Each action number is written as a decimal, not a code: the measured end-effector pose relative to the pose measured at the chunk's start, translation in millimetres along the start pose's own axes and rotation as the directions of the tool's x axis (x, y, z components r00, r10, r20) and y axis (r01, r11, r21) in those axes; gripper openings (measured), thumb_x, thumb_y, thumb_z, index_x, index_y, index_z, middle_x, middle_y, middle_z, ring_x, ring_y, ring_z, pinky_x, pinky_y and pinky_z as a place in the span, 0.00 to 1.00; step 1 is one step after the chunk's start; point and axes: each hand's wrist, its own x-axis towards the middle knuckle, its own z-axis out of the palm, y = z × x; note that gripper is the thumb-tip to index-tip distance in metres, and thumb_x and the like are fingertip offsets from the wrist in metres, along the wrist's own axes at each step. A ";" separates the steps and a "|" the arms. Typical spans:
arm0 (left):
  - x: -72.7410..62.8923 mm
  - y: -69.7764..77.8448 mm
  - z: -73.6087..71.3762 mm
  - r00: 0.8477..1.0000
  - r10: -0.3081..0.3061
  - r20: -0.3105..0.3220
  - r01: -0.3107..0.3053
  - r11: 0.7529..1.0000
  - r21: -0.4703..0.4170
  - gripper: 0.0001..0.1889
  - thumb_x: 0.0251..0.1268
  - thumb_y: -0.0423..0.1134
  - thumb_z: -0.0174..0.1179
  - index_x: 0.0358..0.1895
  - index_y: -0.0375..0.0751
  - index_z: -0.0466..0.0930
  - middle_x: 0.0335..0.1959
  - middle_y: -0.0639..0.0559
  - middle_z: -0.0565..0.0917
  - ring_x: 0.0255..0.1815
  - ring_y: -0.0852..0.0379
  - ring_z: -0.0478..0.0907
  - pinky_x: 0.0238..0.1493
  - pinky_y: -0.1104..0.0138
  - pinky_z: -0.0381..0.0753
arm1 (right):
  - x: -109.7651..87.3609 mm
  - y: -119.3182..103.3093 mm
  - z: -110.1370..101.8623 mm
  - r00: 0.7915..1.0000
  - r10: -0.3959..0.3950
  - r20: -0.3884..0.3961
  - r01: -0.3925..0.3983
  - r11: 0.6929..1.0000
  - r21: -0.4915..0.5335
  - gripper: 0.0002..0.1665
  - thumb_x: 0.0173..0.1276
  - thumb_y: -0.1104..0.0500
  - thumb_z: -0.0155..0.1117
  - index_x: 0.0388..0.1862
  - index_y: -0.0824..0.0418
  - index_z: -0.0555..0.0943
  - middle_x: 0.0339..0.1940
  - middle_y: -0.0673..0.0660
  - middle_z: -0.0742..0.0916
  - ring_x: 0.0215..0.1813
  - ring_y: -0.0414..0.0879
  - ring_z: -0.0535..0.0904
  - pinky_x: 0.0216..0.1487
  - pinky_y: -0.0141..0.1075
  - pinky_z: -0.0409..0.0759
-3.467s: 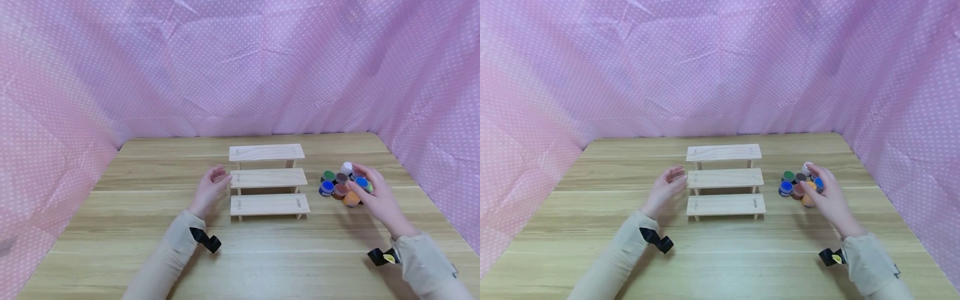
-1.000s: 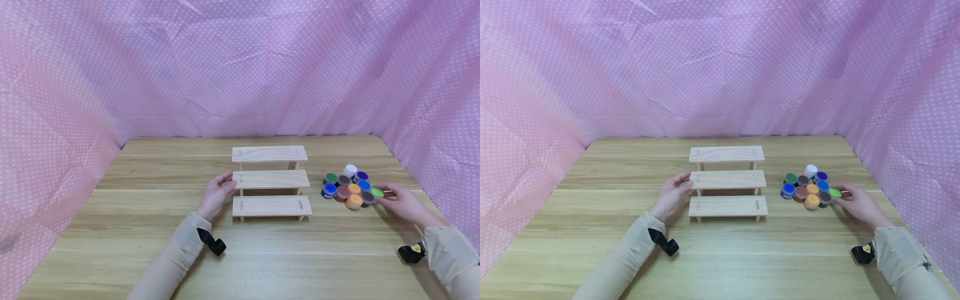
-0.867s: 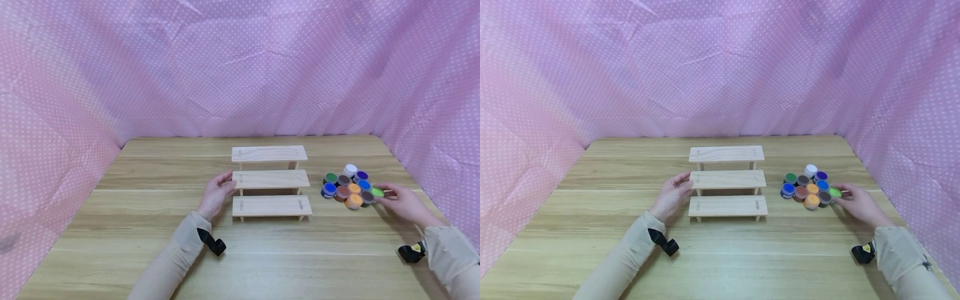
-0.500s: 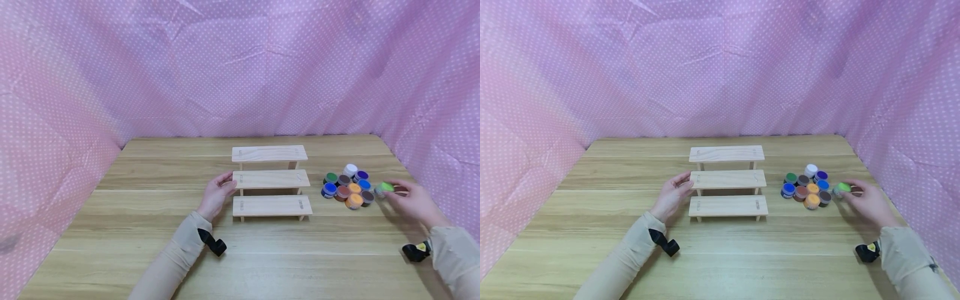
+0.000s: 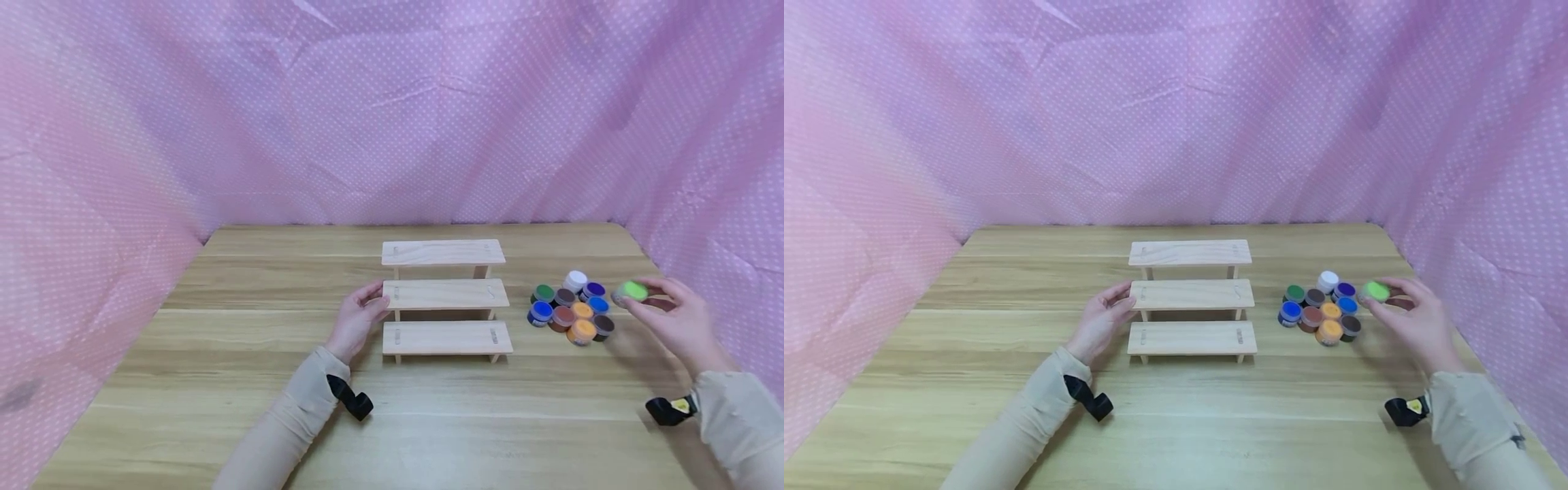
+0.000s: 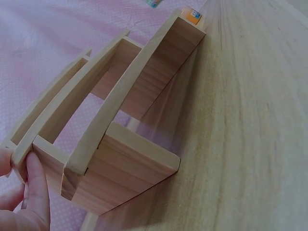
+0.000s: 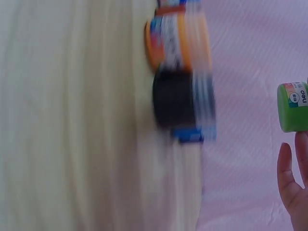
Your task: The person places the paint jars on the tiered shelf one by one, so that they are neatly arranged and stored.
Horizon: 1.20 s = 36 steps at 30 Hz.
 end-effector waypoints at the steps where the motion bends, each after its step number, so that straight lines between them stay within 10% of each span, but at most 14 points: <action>1: -0.2 -0.8 0.5 1.000 0.000 0.003 0.000 1.000 -0.004 0.23 0.64 0.24 0.54 0.63 0.28 0.67 0.51 0.40 0.73 0.40 0.62 0.76 0.46 0.70 0.83 | -0.2 -3.1 2.3 1.000 0.006 0.001 -0.006 1.000 -0.004 0.22 0.55 0.69 0.70 0.45 0.48 0.80 0.38 0.33 0.78 0.38 0.22 0.74 0.40 0.10 0.72; 22: 1.0 -2.0 3.1 1.000 0.006 -0.003 -0.006 0.999 -0.032 0.23 0.64 0.24 0.54 0.64 0.28 0.67 0.52 0.39 0.73 0.40 0.62 0.77 0.46 0.70 0.83 | 7.7 -65.2 57.4 0.987 0.086 0.139 -0.114 0.971 0.209 0.20 0.59 0.65 0.69 0.51 0.54 0.80 0.44 0.40 0.78 0.38 0.26 0.80 0.37 0.17 0.79; 36: -0.1 -3.7 1.5 1.000 0.006 -0.001 -0.006 0.999 -0.049 0.24 0.64 0.23 0.54 0.64 0.27 0.67 0.51 0.40 0.73 0.40 0.62 0.77 0.45 0.71 0.83 | 17.3 -101.7 107.9 0.978 -0.050 0.201 -0.006 0.963 0.269 0.23 0.58 0.66 0.69 0.53 0.68 0.77 0.47 0.42 0.77 0.44 0.32 0.79 0.44 0.20 0.80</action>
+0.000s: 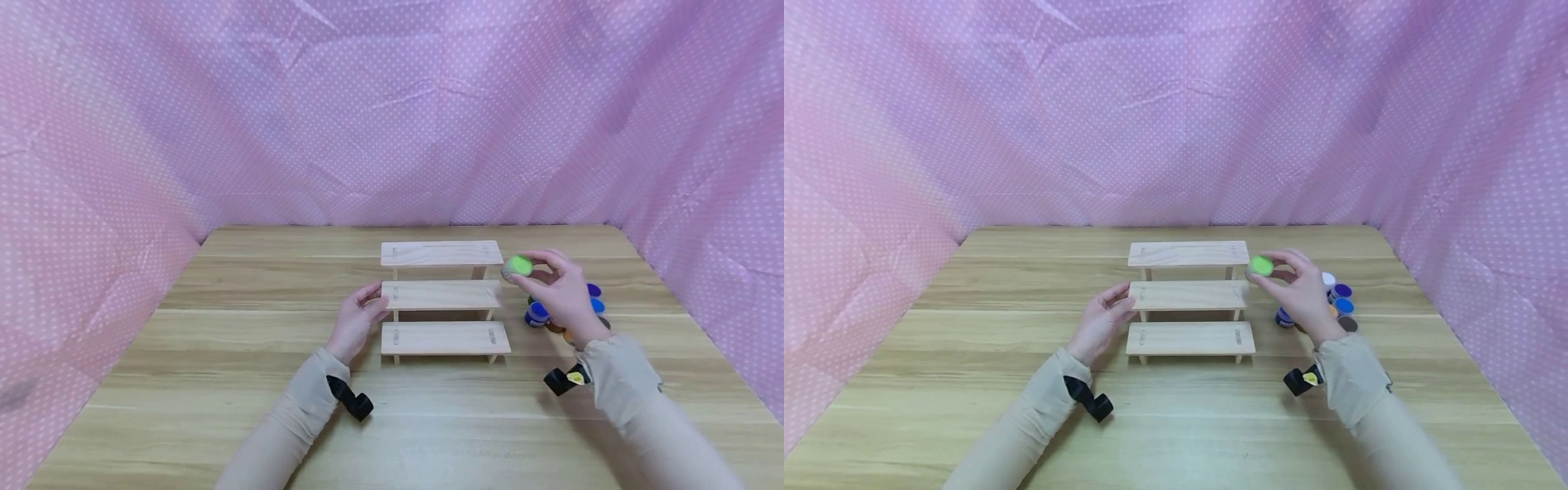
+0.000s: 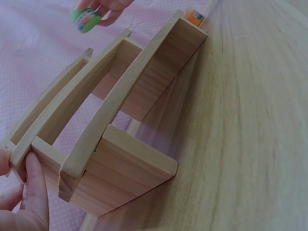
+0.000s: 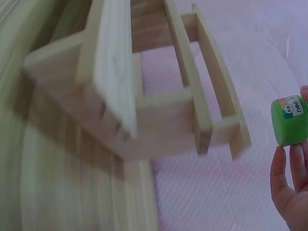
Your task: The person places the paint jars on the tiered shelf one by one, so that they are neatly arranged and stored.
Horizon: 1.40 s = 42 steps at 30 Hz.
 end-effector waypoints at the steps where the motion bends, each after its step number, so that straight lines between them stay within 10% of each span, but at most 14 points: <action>1: -0.1 0.1 -0.1 1.000 -0.002 0.001 0.002 1.000 -0.009 0.24 0.64 0.23 0.54 0.64 0.27 0.66 0.51 0.41 0.73 0.40 0.62 0.77 0.45 0.72 0.83 | 2.0 -1.1 3.7 1.000 -0.014 0.003 0.014 1.000 0.003 0.24 0.58 0.66 0.69 0.54 0.70 0.76 0.46 0.42 0.77 0.45 0.32 0.78 0.45 0.20 0.80; 42: -0.5 2.7 0.1 1.000 -0.019 0.009 0.018 1.000 0.017 0.25 0.65 0.24 0.54 0.66 0.29 0.65 0.55 0.39 0.73 0.44 0.59 0.77 0.49 0.70 0.82 | 65.6 -40.5 133.8 0.986 -0.087 0.141 0.072 0.992 0.108 0.21 0.56 0.65 0.71 0.49 0.67 0.80 0.45 0.60 0.80 0.49 0.52 0.76 0.49 0.32 0.83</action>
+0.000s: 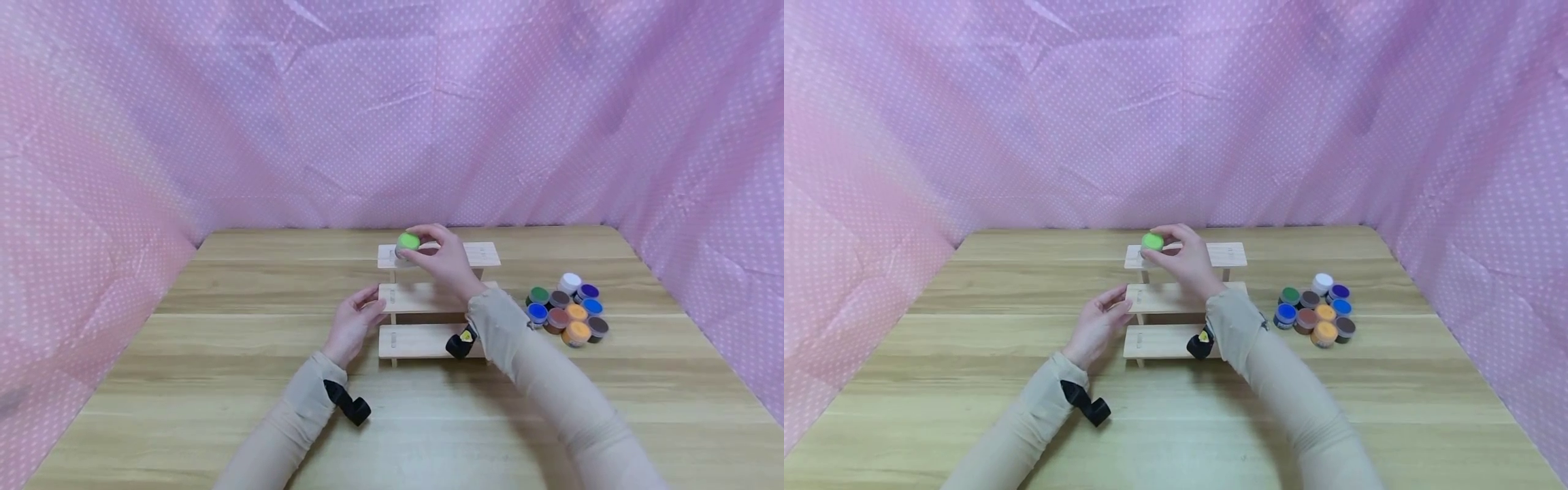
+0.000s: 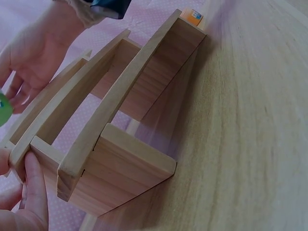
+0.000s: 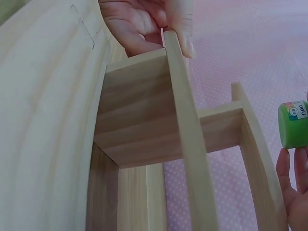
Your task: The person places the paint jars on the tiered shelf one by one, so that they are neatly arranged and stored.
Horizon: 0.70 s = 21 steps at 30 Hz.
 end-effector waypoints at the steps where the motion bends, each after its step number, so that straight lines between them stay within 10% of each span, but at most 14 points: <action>1: 0.0 0.0 0.2 1.000 0.001 0.003 -0.001 1.000 -0.003 0.25 0.65 0.25 0.54 0.66 0.29 0.65 0.55 0.38 0.73 0.45 0.59 0.77 0.50 0.70 0.82 | 1.0 -0.1 1.6 1.000 0.001 0.000 -0.001 1.000 -0.002 0.21 0.56 0.65 0.71 0.49 0.67 0.80 0.46 0.60 0.80 0.49 0.51 0.76 0.49 0.33 0.83; 21: -0.9 0.3 0.4 1.000 -0.006 -0.003 0.006 1.000 0.008 0.24 0.67 0.26 0.53 0.66 0.30 0.65 0.55 0.39 0.72 0.45 0.59 0.77 0.51 0.70 0.81 | 13.9 0.4 21.6 0.999 0.038 0.003 -0.036 0.982 -0.187 0.22 0.55 0.61 0.73 0.48 0.67 0.80 0.42 0.60 0.81 0.43 0.49 0.80 0.45 0.31 0.83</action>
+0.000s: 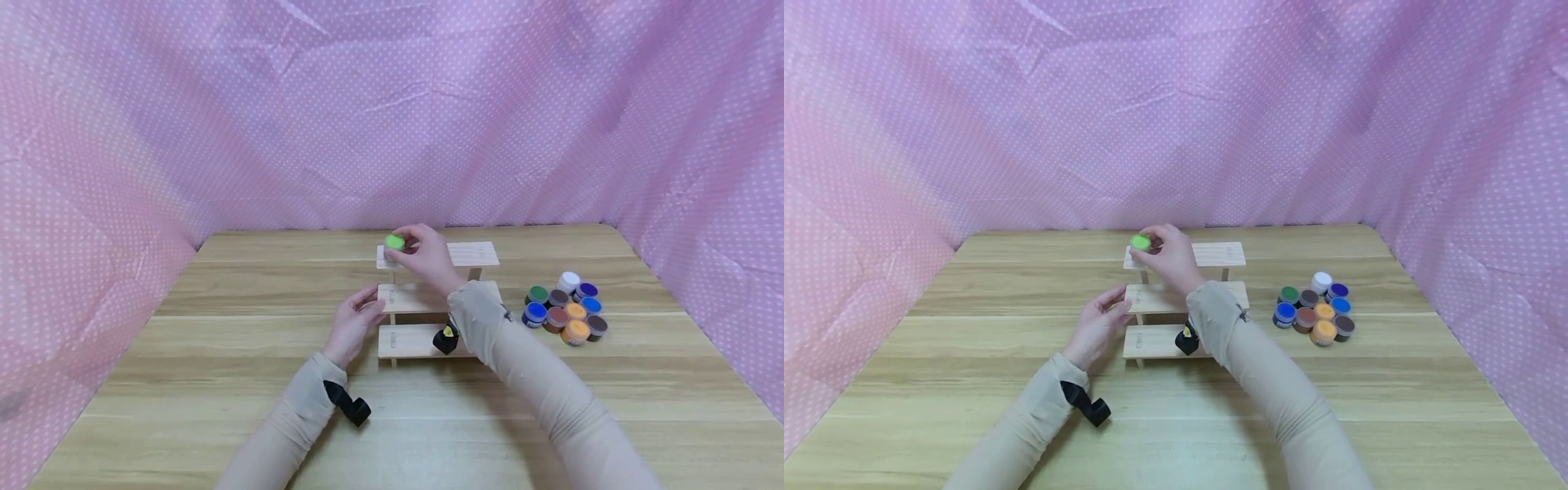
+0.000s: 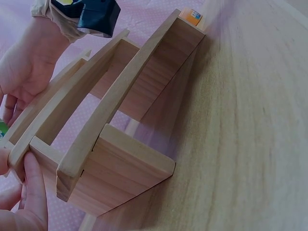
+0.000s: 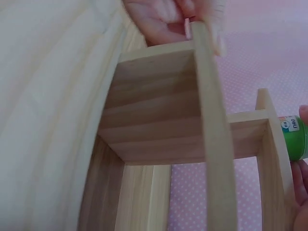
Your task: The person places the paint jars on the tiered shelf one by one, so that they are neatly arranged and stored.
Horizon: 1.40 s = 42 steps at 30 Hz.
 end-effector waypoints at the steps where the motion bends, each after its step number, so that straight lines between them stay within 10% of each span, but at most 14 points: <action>1: -0.3 0.3 0.2 1.000 0.001 -0.001 -0.001 1.000 0.000 0.24 0.66 0.26 0.53 0.66 0.30 0.65 0.55 0.39 0.72 0.45 0.59 0.77 0.51 0.70 0.81 | -0.3 -0.1 0.4 1.000 -0.006 -0.003 0.006 1.000 -0.012 0.22 0.55 0.61 0.73 0.48 0.67 0.81 0.41 0.60 0.81 0.42 0.50 0.81 0.45 0.31 0.83; 42: -2.2 -2.3 2.4 0.999 0.044 -0.002 -0.044 0.999 -0.020 0.24 0.66 0.24 0.52 0.65 0.27 0.64 0.55 0.36 0.72 0.43 0.61 0.77 0.48 0.70 0.82 | -9.3 -14.4 -26.9 0.999 -0.015 0.039 0.017 0.999 -0.050 0.29 0.56 0.55 0.73 0.56 0.61 0.77 0.48 0.59 0.80 0.48 0.49 0.78 0.48 0.39 0.81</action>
